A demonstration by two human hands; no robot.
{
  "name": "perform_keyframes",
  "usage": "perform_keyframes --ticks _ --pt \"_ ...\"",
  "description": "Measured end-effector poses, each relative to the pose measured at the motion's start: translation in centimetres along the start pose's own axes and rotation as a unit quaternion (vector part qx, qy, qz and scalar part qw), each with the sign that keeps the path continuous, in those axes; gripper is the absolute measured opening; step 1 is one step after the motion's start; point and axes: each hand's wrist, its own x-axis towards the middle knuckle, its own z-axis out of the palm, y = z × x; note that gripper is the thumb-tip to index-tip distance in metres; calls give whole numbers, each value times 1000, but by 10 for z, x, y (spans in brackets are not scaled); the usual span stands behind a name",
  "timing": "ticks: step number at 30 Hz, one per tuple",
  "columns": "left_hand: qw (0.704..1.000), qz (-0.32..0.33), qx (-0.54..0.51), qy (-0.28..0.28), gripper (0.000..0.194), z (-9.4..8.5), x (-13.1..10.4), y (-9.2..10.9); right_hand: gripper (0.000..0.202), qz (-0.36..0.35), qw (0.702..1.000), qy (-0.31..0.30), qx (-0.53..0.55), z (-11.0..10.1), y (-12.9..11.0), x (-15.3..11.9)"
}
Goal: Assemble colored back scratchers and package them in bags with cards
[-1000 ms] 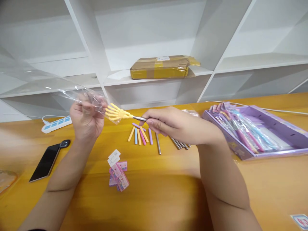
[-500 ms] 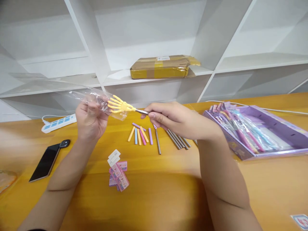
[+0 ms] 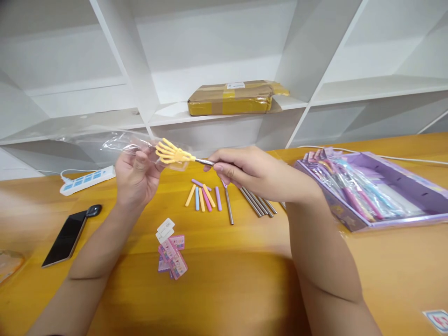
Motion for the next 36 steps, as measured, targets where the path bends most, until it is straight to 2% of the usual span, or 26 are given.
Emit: perform_keyframes --ticks 6,12,19,23,28,32,36 --pt "1000 -7 6 18 60 5 0 3 37 1 1000 -9 -3 0 0 0" --pt "1000 -21 13 -10 52 3 -3 -2 40 10 1000 -11 -17 1 3 1" --pt "998 -59 27 -17 53 5 -4 0 38 39 999 9 -13 3 7 0" --pt "995 -81 30 -45 49 8 -9 -2 54 74 996 33 31 10 6 3" --pt "992 -105 36 -55 43 11 -16 -11 71 84 994 53 48 21 2 9" --pt "986 -132 43 -87 37 8 -18 -17 76 93 992 56 59 30 -1 13" --pt "982 -151 42 -103 44 9 -18 -20 76 95 993 51 39 35 0 16"
